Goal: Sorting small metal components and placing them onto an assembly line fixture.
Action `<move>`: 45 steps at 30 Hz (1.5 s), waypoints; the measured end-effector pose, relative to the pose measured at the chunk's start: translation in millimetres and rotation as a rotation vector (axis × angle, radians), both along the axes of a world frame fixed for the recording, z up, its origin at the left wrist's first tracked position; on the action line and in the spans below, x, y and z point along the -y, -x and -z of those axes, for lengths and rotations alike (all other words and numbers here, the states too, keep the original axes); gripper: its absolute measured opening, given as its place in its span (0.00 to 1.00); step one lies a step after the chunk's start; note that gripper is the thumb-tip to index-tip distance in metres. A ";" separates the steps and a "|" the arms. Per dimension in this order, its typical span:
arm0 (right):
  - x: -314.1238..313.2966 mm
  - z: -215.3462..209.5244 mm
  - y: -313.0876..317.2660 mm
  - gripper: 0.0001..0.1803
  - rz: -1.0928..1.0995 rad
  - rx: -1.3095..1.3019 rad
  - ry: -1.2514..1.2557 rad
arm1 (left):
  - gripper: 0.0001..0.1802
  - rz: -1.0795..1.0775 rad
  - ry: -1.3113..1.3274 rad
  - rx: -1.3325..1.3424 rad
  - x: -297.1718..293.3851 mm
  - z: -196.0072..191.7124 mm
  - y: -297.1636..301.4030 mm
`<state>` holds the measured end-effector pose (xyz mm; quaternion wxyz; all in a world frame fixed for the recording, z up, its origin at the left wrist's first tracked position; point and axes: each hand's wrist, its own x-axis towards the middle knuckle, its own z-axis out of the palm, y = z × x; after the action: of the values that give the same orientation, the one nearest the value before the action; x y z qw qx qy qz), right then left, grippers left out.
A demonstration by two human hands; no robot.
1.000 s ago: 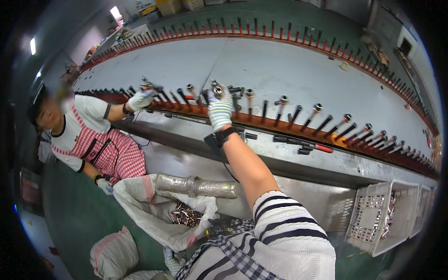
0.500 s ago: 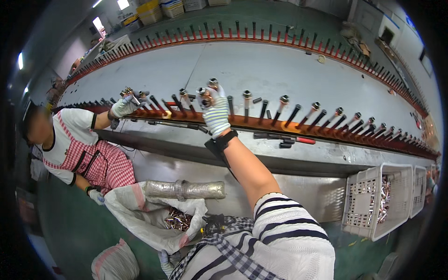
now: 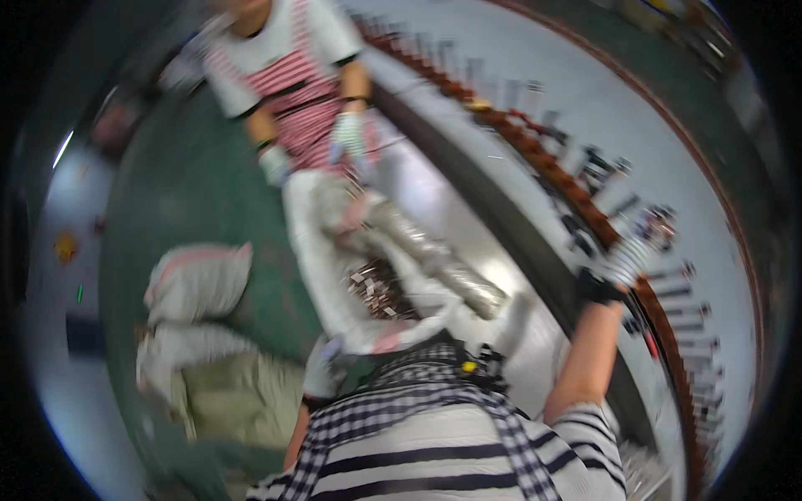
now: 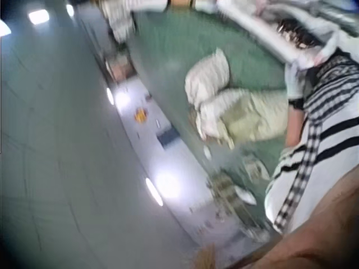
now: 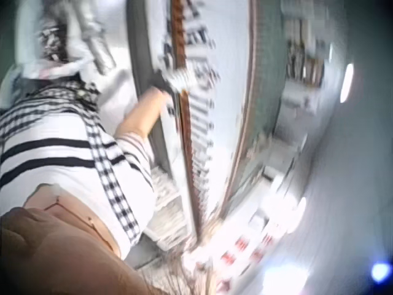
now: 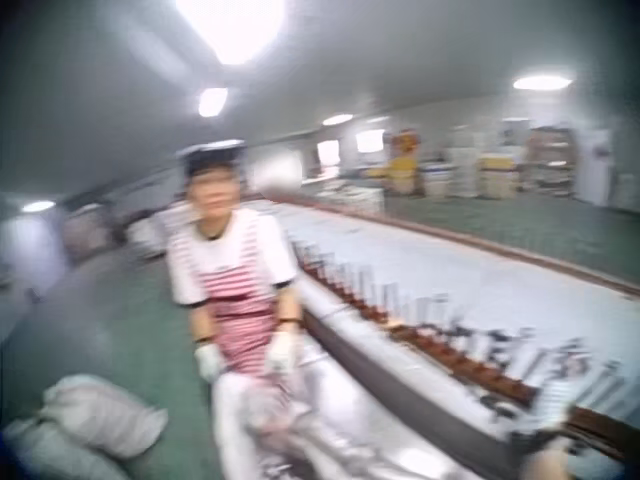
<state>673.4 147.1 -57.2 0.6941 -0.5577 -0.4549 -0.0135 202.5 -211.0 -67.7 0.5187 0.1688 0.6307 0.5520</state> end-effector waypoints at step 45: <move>-18.7 -43.1 141.7 0.37 -0.478 -0.217 0.022 | 0.33 -0.103 -0.273 0.325 -14.6 18.9 8.2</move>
<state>531.7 165.8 -14.1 0.7162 -0.4402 -0.4968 0.2157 194.4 -196.3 -86.5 0.5570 0.1137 0.4658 0.6782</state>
